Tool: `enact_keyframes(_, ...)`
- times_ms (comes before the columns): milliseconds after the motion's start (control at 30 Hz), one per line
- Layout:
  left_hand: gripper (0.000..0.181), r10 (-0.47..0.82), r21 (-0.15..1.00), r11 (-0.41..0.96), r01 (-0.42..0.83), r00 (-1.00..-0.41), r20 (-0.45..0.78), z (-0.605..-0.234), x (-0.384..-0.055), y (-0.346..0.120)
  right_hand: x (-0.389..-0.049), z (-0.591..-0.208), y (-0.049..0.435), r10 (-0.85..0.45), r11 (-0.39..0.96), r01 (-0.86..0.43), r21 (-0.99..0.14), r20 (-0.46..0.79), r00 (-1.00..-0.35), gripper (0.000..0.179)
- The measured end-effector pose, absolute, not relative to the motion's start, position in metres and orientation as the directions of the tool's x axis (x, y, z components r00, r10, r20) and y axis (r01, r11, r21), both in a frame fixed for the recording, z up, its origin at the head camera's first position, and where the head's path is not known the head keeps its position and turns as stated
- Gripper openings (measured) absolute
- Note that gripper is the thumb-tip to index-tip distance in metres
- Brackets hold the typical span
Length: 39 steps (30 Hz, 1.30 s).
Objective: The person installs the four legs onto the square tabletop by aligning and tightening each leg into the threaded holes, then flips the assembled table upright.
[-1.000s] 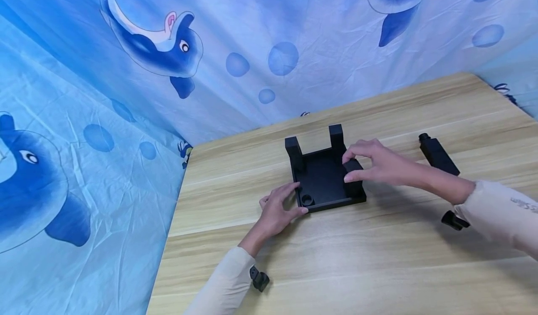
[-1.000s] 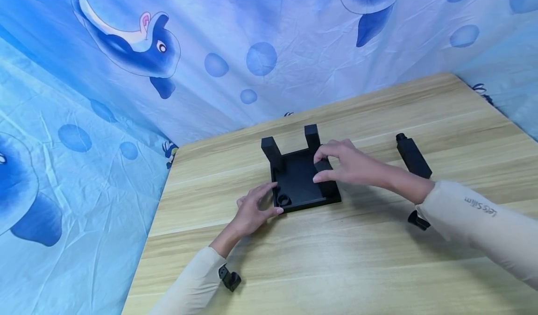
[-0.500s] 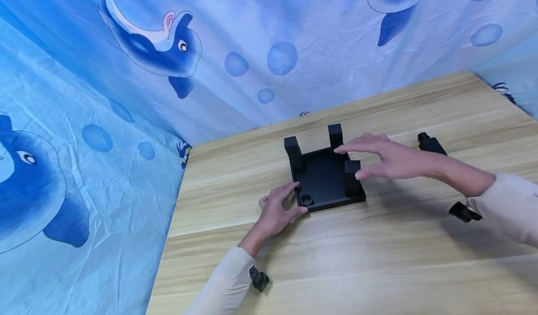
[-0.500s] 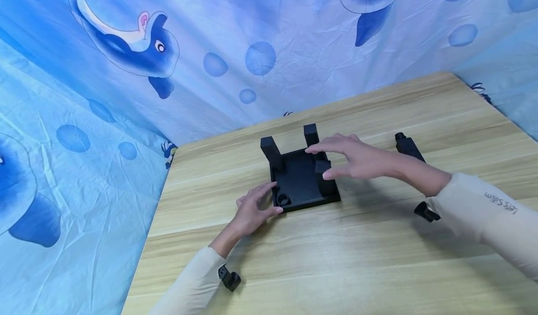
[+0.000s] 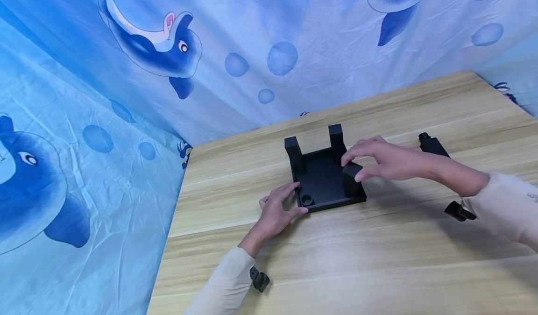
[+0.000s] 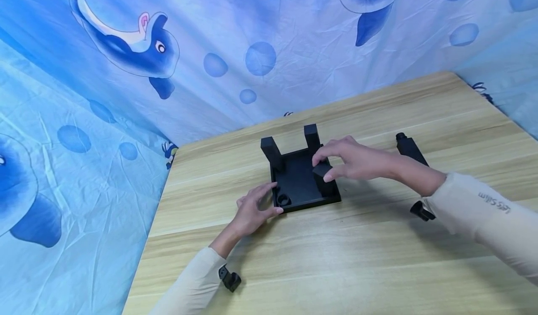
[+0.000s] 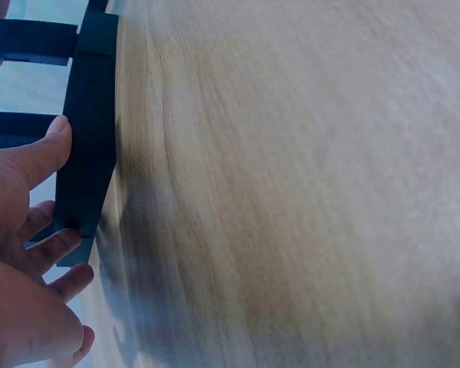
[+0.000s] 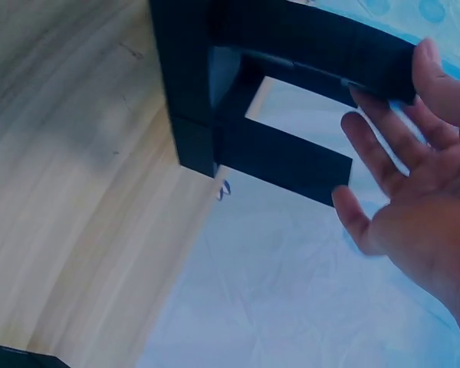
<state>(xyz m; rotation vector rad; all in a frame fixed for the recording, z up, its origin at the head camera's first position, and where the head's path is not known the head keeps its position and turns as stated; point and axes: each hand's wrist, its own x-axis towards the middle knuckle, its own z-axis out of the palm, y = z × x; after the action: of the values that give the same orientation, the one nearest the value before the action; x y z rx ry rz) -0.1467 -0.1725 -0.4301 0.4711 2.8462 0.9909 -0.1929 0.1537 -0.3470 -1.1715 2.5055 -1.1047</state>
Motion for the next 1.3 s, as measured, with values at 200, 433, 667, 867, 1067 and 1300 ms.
enact_keyframes(200,0.070,0.309,0.620,0.746,0.244,-0.951,0.003,-0.432,-0.148,-0.174,-0.194,-0.354,0.146,-0.639,0.504,-0.547,-0.668,0.138,-0.757,0.035)
enact_keyframes(433,0.071,0.305,0.622,0.747,0.237,-0.952,-0.003,-0.431,-0.148,-0.174,-0.196,-0.349,0.152,-0.689,0.509,-0.567,-0.648,0.088,-0.719,0.052)
enact_keyframes(667,0.070,0.315,0.618,0.743,0.255,-0.949,0.013,-0.431,-0.148,-0.174,-0.198,-0.341,0.155,-0.766,0.415,-0.618,-0.668,0.109,-0.633,0.052)
enact_keyframes(867,0.070,0.319,0.622,0.739,0.258,-0.948,0.015,-0.431,-0.148,-0.173,-0.196,-0.342,0.155,-0.741,0.418,-0.601,-0.681,0.128,-0.660,0.039)
enact_keyframes(1067,0.070,0.316,0.620,0.743,0.252,-0.949,0.007,-0.431,-0.148,-0.173,-0.194,-0.351,0.149,-0.667,0.495,-0.543,-0.679,0.104,-0.738,0.034)
enact_keyframes(1300,0.070,0.315,0.623,0.741,0.250,-0.949,0.006,-0.431,-0.148,-0.174,-0.194,-0.351,0.151,-0.682,0.488,-0.557,-0.672,0.104,-0.724,0.050)
